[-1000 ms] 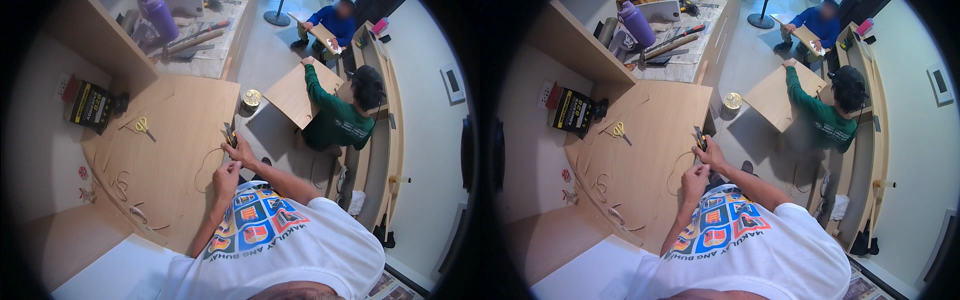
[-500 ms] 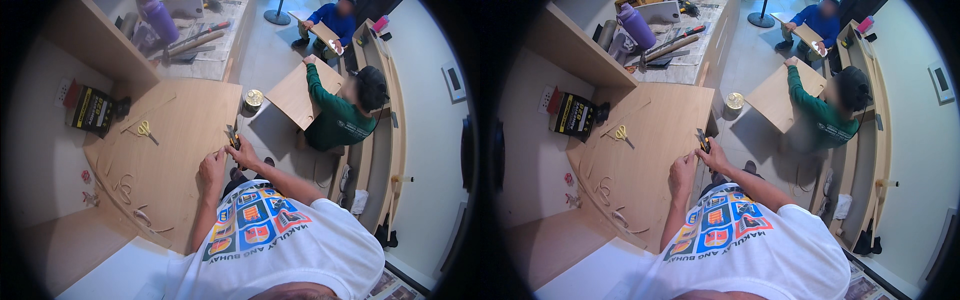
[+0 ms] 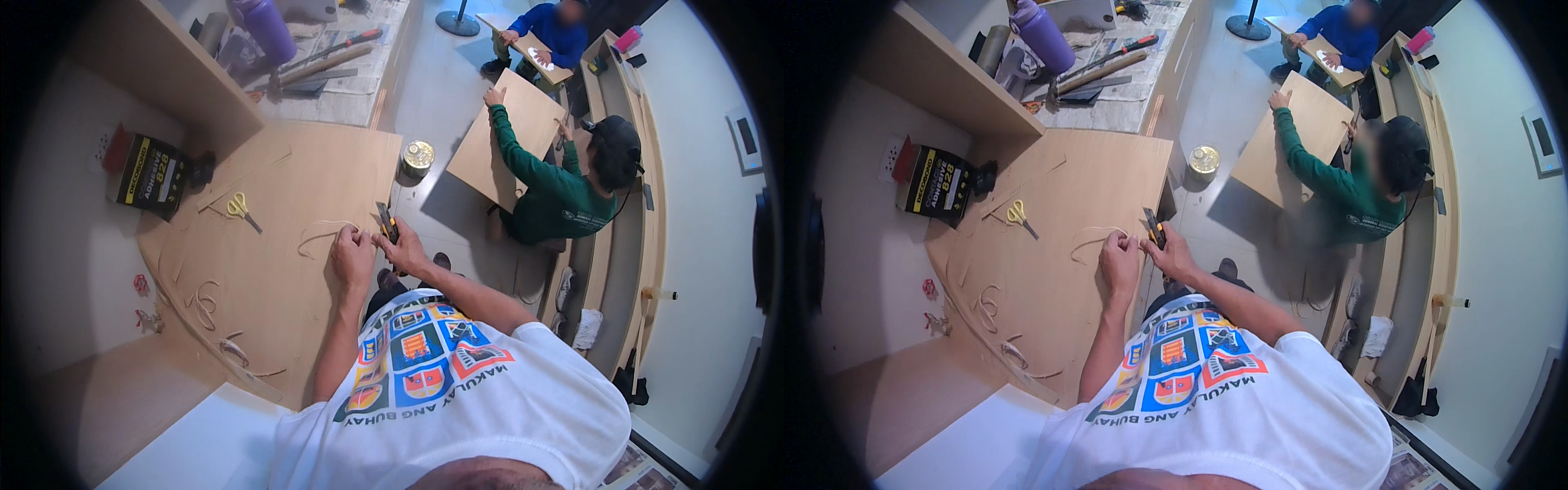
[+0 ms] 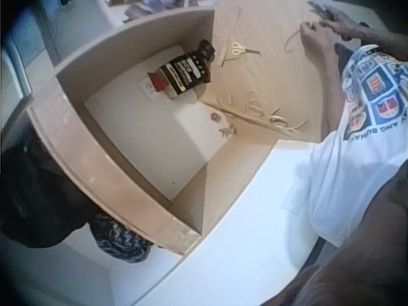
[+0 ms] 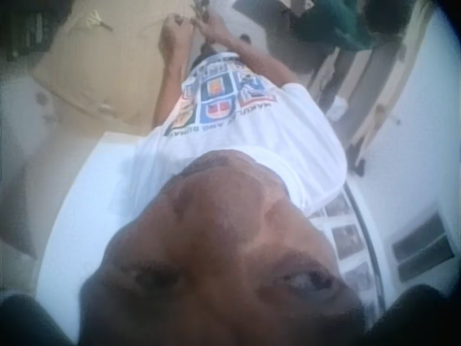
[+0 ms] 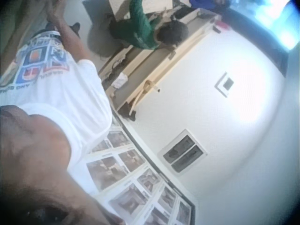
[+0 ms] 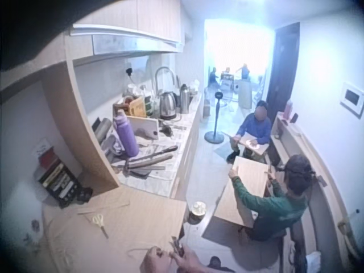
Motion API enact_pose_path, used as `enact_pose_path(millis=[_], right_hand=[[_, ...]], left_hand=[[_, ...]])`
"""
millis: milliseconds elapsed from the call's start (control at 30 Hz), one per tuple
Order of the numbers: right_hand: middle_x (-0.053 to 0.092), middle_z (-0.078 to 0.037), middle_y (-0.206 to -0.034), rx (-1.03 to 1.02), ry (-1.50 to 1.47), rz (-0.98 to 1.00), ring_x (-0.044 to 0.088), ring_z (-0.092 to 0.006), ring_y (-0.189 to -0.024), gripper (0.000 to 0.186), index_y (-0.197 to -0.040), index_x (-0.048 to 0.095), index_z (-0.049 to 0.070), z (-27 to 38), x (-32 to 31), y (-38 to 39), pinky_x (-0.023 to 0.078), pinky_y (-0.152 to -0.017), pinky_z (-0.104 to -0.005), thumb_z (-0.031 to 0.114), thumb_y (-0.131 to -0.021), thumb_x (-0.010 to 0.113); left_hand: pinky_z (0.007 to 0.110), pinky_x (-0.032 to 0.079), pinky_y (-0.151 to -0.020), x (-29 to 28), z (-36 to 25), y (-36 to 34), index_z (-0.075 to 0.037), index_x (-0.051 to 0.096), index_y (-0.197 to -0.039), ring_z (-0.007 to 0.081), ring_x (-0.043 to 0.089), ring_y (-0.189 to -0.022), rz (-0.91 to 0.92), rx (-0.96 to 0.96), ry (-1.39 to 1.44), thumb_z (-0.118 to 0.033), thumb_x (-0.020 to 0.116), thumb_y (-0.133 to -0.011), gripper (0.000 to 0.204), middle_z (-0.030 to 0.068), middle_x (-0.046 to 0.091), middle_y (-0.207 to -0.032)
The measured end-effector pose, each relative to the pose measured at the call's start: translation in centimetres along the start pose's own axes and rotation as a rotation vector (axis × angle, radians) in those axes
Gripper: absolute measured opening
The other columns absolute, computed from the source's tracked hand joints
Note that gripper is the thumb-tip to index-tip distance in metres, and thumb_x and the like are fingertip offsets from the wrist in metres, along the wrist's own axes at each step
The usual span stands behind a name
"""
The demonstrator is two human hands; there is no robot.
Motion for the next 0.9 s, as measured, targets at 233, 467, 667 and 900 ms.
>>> enact_pose_path(millis=[233, 467, 667, 900], right_hand=[[0.059, -0.005, -0.068, 0.033, -0.066, -0.076, 0.057, -0.0131, -0.054, 0.033, -0.099, 0.054, 0.004, 0.6, -0.7, -1.1, 0.048, -0.05, -0.0324, 0.027, -0.092, 0.076], [0.061, -0.013, -0.074, 0.039, 0.014, -0.075, 0.059, -0.0227, -0.066, 0.042, -0.099, 0.055, 0.001, 0.0, -1.1, -1.1, 0.05, -0.062, -0.0404, 0.031, -0.086, 0.081], [0.063, -0.013, -0.076, 0.009, -0.012, -0.091, 0.059, -0.0219, -0.067, 0.04, -0.102, 0.057, 0.001, 1.4, -0.5, 0.9, 0.049, -0.064, -0.0392, 0.03, -0.087, 0.079], [0.063, -0.014, -0.073, 0.067, -0.075, -0.173, 0.06, -0.0244, -0.065, 0.038, -0.103, 0.056, 0.0, -0.3, -1.3, -2.7, 0.049, -0.062, -0.0411, 0.028, -0.088, 0.076]], left_hand=[[0.045, 0.053, -0.073, -0.4, 1.0, 0.7, 0.0, 0.067, -0.089, 0.0341, 0.068, -0.077, -0.087, 0.041, -0.021, -0.014, 0.07, -0.089, 0.014, 0.0168, 0.07, -0.081], [0.048, 0.051, -0.072, -1.7, 0.0, 1.3, 0.0, 0.065, -0.083, 0.0371, 0.065, -0.079, -0.092, 0.164, -0.144, -0.018, 0.07, -0.092, 0.02, 0.0168, 0.066, -0.082], [0.049, 0.051, -0.075, -2.0, 0.5, 1.7, -0.004, 0.065, -0.081, 0.0356, 0.065, -0.084, -0.097, 0.144, -0.191, -0.02, 0.071, -0.091, 0.02, 0.0136, 0.065, -0.083], [0.048, 0.044, -0.089, -2.3, 0.2, 1.9, -0.007, 0.067, -0.082, 0.0313, 0.059, -0.095, -0.178, 0.319, -0.283, -0.019, 0.073, -0.089, 0.016, 0.0088, 0.066, -0.083]])
Point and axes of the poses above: each hand's wrist, its own y-axis away from the middle knuckle, its own x-axis out of the palm, z = x × y, the point moved 7 cm from there along -y, towards the middle knuckle
